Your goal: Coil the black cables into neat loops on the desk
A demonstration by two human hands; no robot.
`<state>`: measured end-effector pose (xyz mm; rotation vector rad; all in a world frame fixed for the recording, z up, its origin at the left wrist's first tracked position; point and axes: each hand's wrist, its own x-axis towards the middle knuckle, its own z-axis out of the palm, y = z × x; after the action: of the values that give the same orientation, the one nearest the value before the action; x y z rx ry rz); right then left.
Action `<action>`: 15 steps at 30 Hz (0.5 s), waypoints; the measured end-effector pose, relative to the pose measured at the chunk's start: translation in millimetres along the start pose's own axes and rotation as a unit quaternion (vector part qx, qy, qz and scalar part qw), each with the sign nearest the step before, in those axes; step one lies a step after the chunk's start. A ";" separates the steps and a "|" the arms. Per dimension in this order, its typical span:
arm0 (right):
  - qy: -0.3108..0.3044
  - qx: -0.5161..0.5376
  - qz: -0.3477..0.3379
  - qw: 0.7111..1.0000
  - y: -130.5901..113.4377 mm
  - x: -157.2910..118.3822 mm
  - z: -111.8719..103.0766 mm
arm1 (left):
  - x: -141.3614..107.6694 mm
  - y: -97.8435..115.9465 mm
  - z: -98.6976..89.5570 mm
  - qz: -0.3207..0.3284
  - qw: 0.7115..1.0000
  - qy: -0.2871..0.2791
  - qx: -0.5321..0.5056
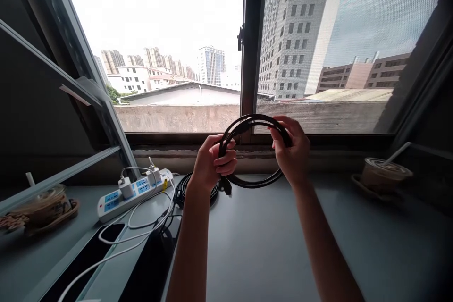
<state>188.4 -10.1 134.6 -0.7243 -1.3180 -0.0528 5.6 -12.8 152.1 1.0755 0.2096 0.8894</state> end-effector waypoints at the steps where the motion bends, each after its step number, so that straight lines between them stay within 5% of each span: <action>1: -0.011 -0.012 -0.007 1.000 -0.5 -0.5 -0.1 | 0.2 -0.2 -0.2 -0.008 1.000 -0.001 0.006; 15: -0.064 0.019 -0.035 0.997 -31.7 1.4 -7.0 | -1.6 -2.0 9.4 0.067 0.987 0.087 0.118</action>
<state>181.2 -38.0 149.7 -0.6580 -1.4622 -0.0390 10.8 -20.6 154.6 1.2420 0.4010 1.1006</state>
